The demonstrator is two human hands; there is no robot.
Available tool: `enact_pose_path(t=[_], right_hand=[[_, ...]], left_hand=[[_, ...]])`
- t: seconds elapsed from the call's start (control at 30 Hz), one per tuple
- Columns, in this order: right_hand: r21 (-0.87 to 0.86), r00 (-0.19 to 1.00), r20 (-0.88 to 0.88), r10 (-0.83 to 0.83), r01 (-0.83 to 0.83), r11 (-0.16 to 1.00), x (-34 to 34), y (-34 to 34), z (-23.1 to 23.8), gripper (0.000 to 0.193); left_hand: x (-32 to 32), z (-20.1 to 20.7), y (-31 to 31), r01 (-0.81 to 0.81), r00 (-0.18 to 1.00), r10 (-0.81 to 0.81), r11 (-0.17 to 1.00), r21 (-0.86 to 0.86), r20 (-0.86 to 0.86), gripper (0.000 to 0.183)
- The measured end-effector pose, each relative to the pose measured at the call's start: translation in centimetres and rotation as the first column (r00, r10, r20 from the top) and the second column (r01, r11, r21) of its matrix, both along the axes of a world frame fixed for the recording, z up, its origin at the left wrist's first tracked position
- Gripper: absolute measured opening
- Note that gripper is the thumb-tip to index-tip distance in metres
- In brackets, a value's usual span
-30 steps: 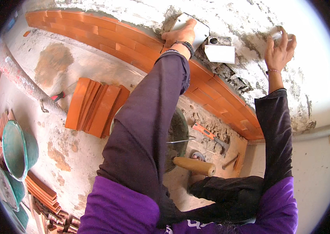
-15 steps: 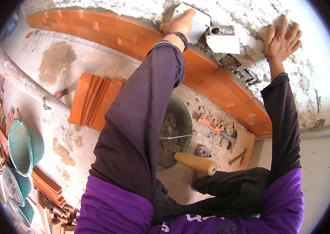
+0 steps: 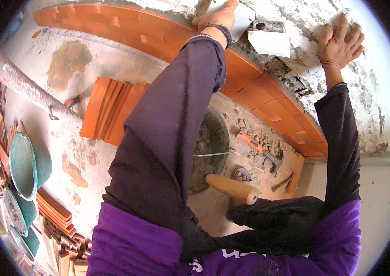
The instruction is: The person installs orange wall tiles along a wall using a hammer and chisel to adjust the fit. They then place a white electrical box into a cutout and secure it with a screwdriver.
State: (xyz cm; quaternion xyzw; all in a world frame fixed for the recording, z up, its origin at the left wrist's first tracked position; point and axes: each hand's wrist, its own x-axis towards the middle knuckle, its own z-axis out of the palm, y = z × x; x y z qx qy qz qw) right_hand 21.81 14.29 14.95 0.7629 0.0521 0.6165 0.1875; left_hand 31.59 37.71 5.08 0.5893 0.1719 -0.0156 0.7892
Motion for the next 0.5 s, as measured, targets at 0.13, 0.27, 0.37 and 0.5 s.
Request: enact_pose_path(t=[0.13,0.27,0.37,0.5], right_hand=[[-0.056,0.998,-0.010,-0.069,0.069,0.996,-0.3,-1.7,0.8,0.057],[-0.049,0.996,-0.004,-0.092,0.092,0.995,-0.1,-0.9,0.4,0.055],[-0.025,0.994,-0.020,-0.106,0.106,0.994,-0.1,-0.9,0.3,0.055],[-0.029,0.996,-0.012,-0.089,0.089,0.996,-0.2,-1.1,0.1,0.056]], left_hand=[[-0.3,0.0,0.8,0.102,0.992,-0.111,0.985,-0.140,-0.058,0.112],[0.7,-1.2,1.1,0.146,0.989,-0.136,0.962,-0.231,0.061,0.110],[-0.7,0.5,1.4,0.103,0.984,-0.121,0.986,-0.131,-0.134,0.111],[-1.5,1.1,1.9,0.161,0.974,-0.179,0.978,-0.135,-0.137,0.112]])
